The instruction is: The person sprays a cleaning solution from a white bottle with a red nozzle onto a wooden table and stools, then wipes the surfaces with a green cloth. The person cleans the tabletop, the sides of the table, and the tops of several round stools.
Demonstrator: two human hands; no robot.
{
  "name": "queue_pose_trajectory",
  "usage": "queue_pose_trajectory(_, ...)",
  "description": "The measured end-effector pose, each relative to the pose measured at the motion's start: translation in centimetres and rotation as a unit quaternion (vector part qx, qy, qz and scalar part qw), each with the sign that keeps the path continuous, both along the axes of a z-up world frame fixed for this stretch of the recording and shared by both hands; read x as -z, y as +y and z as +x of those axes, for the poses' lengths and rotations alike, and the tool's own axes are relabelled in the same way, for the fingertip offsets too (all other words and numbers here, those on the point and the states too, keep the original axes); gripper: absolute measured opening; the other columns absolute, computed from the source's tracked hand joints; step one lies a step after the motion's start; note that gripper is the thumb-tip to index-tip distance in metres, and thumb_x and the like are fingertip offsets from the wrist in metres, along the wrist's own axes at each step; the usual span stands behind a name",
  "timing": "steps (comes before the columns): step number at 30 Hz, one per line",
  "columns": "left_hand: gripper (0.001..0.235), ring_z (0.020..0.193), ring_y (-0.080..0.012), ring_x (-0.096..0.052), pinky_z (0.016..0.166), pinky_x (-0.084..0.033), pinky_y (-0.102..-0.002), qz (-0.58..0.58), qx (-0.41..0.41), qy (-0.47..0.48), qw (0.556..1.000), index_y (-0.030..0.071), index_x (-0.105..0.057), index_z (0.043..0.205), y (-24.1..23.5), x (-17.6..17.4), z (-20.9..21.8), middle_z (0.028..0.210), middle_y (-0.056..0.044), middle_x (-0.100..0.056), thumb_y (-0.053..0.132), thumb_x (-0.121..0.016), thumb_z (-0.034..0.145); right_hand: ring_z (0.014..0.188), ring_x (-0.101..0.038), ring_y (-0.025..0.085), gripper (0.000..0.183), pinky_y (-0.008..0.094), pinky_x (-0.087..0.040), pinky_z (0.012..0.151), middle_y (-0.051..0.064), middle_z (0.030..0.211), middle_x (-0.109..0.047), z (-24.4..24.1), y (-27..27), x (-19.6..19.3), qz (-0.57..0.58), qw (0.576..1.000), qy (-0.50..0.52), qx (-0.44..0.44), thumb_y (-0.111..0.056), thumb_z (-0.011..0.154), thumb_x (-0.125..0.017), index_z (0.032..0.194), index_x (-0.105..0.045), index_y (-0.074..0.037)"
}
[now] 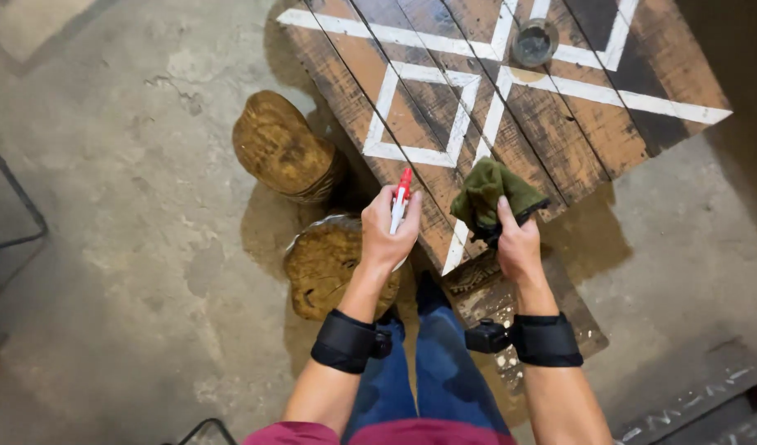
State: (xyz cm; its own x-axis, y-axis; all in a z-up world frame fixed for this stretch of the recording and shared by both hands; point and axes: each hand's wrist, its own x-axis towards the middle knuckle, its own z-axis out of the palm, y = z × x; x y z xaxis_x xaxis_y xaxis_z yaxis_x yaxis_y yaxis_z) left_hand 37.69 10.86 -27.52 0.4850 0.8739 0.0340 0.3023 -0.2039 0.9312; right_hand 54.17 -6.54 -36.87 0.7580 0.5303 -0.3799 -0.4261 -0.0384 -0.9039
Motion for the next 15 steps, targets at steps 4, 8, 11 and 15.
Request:
queue_pose_trajectory(4,0.023,0.062,-0.0288,-0.063,0.060,-0.049,-0.039,0.006,-0.023,0.014,1.000,0.004,-0.063,0.088,1.3,5.1,3.3,0.072,-0.014,-0.064,0.023,-0.075,0.094,0.112,-0.065,0.015,0.037,0.030,-0.053,0.098,0.006,0.128,-0.069,2.8,2.7,2.5,-0.006,1.000,0.020,-0.017,-0.019,0.107,-0.059,0.136,-0.061,0.004)
queue_pose_trajectory(8,0.026,0.058,-0.0280,-0.066,0.059,-0.051,-0.038,-0.026,-0.071,0.035,0.997,0.003,-0.065,0.086,2.0,9.3,5.4,0.067,-0.013,-0.065,0.025,-0.076,0.091,0.113,-0.066,0.015,0.038,0.030,-0.054,0.100,0.006,0.129,-0.069,4.5,4.5,4.5,0.018,0.999,0.017,-0.040,-0.020,0.107,-0.058,0.137,-0.059,0.003)
queue_pose_trajectory(11,0.028,0.057,-0.0281,-0.065,0.059,-0.051,-0.039,-0.045,-0.085,0.049,0.994,0.002,-0.065,0.086,2.2,11.8,6.6,0.065,-0.014,-0.065,0.027,-0.076,0.091,0.113,-0.066,0.015,0.038,0.030,-0.054,0.100,0.006,0.130,-0.068,5.4,5.2,7.0,0.022,0.998,0.016,-0.054,-0.019,0.108,-0.057,0.138,-0.058,0.002)
queue_pose_trajectory(15,0.028,0.061,-0.0285,-0.067,0.060,-0.051,-0.040,-0.035,-0.108,0.048,0.992,0.003,-0.067,0.088,3.0,14.4,8.3,0.068,-0.013,-0.067,0.029,-0.073,0.092,0.113,-0.066,0.015,0.037,0.030,-0.055,0.099,0.006,0.129,-0.068,6.1,6.0,9.3,0.015,0.997,0.020,-0.071,-0.019,0.108,-0.057,0.138,-0.059,0.002)
